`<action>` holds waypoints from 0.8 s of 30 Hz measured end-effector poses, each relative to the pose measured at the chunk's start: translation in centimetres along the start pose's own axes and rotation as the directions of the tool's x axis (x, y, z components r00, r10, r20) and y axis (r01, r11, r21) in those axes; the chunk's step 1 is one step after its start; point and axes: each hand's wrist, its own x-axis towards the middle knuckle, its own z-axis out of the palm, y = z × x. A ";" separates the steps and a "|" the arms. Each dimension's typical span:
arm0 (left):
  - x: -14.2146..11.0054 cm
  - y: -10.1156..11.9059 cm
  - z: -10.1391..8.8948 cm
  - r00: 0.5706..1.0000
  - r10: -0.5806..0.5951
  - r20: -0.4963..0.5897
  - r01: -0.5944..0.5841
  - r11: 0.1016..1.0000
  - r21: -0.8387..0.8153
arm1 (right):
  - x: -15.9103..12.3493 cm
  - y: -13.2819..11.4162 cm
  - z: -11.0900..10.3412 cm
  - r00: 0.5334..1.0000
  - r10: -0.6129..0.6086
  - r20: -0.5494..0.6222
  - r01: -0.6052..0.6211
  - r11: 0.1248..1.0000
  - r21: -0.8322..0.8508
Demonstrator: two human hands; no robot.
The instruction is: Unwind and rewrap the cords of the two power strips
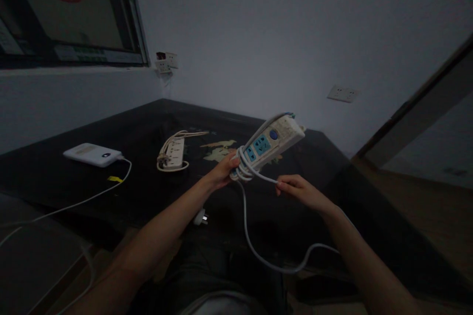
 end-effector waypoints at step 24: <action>-0.4 1.2 0.3 0.989 -0.076 0.131 -0.111 0.222 0.969 | 4.3 -5.7 -1.9 0.971 0.214 -0.109 -0.236 0.934 -0.268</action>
